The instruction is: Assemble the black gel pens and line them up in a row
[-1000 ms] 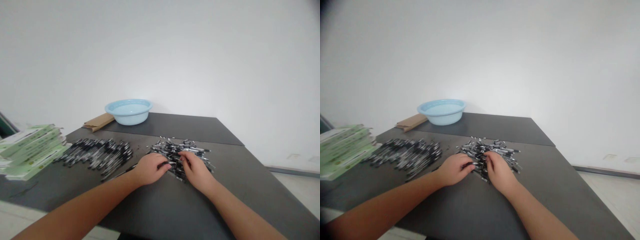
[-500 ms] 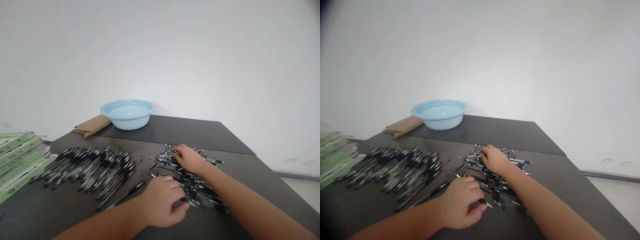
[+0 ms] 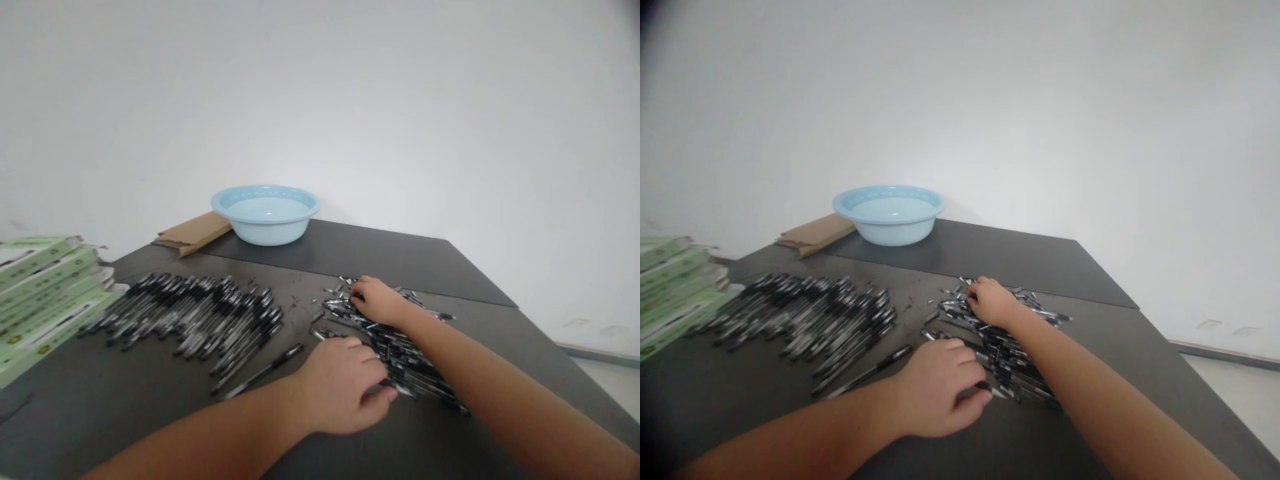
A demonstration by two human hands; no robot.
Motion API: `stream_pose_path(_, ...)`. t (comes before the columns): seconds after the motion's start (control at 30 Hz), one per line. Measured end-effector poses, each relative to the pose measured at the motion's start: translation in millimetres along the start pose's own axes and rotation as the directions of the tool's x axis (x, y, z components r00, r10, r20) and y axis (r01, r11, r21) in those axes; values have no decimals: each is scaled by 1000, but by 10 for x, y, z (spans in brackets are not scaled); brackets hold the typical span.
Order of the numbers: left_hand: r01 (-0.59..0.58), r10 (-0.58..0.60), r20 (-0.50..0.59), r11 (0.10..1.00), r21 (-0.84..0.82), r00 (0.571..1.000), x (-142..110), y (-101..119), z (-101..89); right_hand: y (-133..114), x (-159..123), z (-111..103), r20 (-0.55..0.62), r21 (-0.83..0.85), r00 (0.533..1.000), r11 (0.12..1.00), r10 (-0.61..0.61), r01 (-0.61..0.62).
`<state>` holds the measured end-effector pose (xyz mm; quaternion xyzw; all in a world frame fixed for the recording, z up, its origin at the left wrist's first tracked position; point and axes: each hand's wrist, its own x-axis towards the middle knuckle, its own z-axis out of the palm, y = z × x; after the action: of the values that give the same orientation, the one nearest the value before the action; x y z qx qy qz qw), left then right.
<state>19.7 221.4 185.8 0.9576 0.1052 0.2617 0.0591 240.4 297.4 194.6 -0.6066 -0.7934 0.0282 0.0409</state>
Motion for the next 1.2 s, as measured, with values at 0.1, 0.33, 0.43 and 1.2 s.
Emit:
stream_pose_path(0.1, -12, 12, 5, 1000, 0, 1000, -2, -3, 9, 13, 68, -11, 17, -1, 1000, 1000, -22, 22)
stream_pose_path(0.33, -13, 13, 4, 1000, -6, 1000, -6, -2, 4, -15, 45, -116, 0, 36, 1000, 999, -15, 15)
stream_pose_path(0.43, -9, 9, 3, 1000, -20, 1000, 2, 5, -25, -23, -56, -181, -43, 79, 999, 997, 16, -13)
stream_pose_path(1.2, 449, -473, -59, 863, -232, 879, 71, -95, -27, -174, -1288, -63, -54, 772, 975, 629, 216, -97)
